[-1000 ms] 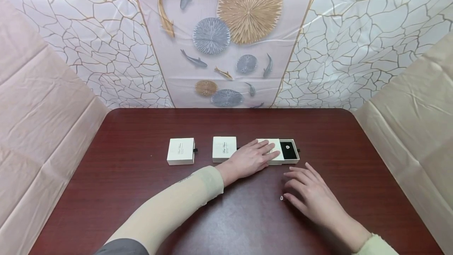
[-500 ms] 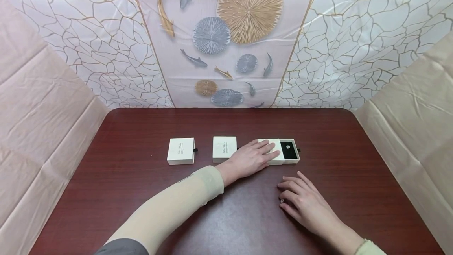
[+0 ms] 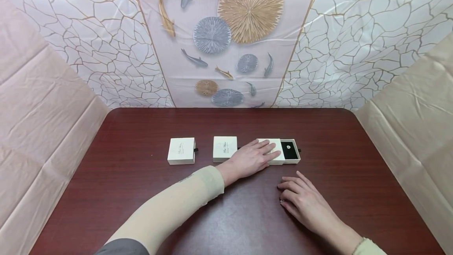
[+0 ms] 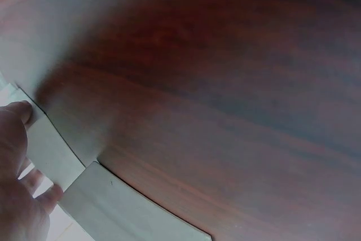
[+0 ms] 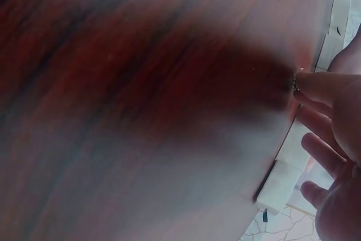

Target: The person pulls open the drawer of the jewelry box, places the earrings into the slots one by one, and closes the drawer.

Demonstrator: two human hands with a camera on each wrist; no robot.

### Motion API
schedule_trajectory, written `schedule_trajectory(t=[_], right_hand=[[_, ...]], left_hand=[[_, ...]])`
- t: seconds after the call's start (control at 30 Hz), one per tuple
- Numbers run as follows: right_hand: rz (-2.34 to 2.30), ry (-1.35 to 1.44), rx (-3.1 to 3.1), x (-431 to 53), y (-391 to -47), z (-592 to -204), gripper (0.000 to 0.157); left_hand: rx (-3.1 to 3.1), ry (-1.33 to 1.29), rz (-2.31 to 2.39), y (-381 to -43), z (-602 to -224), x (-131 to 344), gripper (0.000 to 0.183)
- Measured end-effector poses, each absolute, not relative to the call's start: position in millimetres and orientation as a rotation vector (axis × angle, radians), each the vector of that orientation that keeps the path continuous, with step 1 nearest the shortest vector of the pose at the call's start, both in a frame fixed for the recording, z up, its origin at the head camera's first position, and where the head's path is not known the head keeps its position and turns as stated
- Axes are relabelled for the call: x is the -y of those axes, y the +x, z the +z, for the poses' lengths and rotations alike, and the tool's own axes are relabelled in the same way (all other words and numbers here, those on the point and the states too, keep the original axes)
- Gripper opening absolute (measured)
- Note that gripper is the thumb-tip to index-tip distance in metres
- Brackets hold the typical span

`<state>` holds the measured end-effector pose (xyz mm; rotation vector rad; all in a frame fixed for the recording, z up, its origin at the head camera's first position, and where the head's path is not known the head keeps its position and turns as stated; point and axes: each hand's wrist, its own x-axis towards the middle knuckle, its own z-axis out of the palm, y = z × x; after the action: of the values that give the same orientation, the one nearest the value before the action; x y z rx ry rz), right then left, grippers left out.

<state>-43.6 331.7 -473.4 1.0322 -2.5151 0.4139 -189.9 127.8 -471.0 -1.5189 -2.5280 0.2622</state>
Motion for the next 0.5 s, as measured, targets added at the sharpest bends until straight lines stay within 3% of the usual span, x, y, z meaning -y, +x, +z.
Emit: schedule_trajectory(t=[0.5], right_hand=[[0.403, 1.021, 2.483, -329.5, -49.3, -475.6, 0.054]], left_hand=[[2.512, -1.522, 0.269, -189.9, -471.1, -127.8, 0.055]])
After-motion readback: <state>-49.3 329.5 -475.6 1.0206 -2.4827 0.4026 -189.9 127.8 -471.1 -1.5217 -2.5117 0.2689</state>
